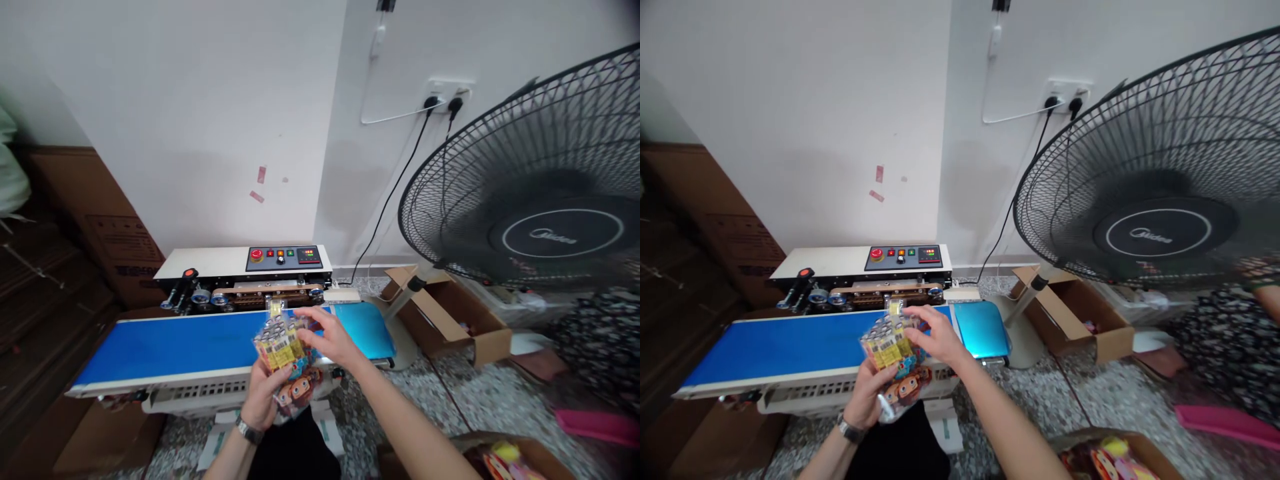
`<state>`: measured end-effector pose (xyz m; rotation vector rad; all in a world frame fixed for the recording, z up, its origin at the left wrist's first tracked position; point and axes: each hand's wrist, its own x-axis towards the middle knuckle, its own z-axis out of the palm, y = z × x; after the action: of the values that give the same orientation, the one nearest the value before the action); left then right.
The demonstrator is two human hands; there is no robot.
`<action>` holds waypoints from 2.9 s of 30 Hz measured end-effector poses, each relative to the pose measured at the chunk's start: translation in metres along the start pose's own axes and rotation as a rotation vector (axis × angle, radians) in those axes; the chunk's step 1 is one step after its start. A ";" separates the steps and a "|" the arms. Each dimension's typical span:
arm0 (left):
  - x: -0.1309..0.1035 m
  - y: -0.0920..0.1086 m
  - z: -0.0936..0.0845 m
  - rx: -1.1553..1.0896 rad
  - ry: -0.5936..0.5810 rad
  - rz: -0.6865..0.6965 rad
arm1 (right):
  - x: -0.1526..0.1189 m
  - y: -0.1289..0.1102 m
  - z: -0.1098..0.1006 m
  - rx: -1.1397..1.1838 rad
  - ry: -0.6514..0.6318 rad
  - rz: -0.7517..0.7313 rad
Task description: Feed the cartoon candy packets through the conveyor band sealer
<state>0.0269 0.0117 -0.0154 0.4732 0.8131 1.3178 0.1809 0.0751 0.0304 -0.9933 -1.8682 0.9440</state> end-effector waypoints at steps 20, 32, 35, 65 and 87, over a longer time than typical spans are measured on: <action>-0.009 0.014 -0.009 0.072 -0.106 -0.008 | -0.009 -0.012 -0.010 -0.093 -0.040 -0.075; -0.003 0.011 -0.008 0.062 -0.082 0.016 | -0.029 0.017 0.021 0.338 0.153 0.189; -0.002 0.008 -0.011 0.050 -0.044 0.001 | -0.025 0.033 0.016 0.354 0.369 0.227; 0.000 0.004 0.001 0.040 0.039 0.070 | -0.026 0.005 0.031 0.067 0.130 0.208; 0.010 0.006 -0.011 0.065 0.185 0.104 | -0.028 0.080 0.003 0.294 0.650 0.391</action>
<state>0.0155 0.0208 -0.0208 0.4548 0.9977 1.4500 0.2113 0.0828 -0.0487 -1.3096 -0.9875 0.9338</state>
